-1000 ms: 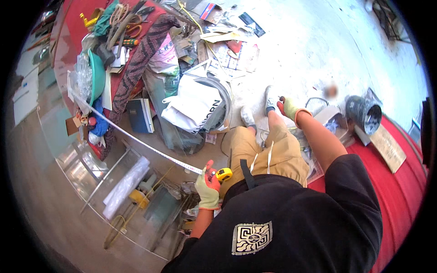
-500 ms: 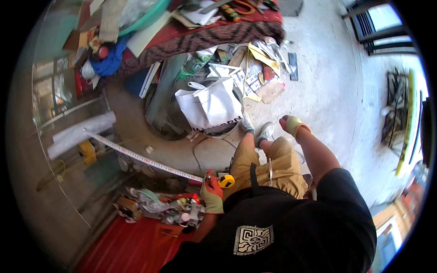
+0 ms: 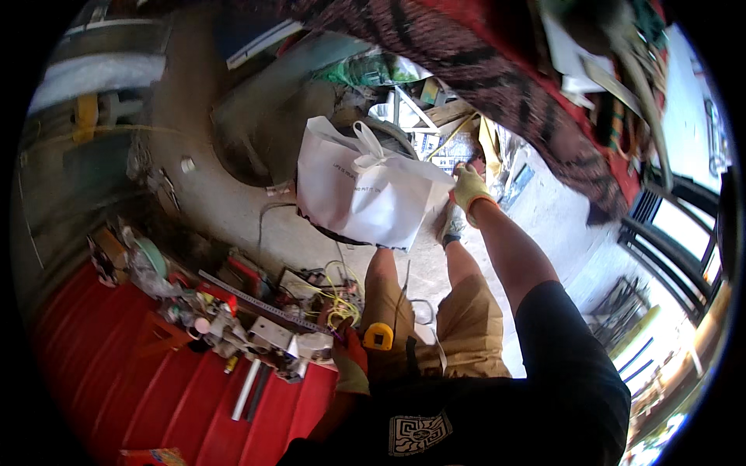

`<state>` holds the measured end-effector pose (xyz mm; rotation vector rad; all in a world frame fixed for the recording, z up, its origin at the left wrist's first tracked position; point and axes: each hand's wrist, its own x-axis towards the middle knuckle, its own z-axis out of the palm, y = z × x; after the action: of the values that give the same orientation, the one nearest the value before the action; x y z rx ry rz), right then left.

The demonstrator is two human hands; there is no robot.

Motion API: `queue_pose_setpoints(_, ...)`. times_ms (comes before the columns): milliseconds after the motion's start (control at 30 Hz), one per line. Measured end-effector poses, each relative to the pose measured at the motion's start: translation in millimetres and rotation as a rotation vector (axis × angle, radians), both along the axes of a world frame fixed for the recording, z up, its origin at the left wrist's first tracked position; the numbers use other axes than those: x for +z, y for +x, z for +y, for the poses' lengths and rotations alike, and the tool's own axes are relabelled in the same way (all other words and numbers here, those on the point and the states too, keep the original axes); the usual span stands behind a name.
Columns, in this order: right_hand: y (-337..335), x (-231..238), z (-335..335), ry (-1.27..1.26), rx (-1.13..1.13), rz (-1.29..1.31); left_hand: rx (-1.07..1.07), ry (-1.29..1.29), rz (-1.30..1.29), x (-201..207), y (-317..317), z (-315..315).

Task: The person measures a large curved sheet using a tape measure and records the measurements on a notepad with a pen.

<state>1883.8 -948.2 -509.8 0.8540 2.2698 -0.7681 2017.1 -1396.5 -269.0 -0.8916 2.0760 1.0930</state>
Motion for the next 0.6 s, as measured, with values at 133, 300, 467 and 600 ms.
queue_pose_setpoints(133, -39, -79, 37, 0.081, 0.229, -0.089, -0.083, -0.016, 0.069, -44, 44, 6)
queue_pose_setpoints(300, -98, -165, 47, 0.031, 0.371, -0.119, 0.069, -0.218, 0.034, -37, 30, 68)
queue_pose_setpoints(467, -120, -326, 44, -0.065, 0.47, -0.026, 0.299, -0.26, -0.013, -46, 54, 64)
queue_pose_setpoints(600, -133, -452, 66, -0.296, 0.326, 0.162, 0.391, -0.306, 0.185, -77, 90, 79)
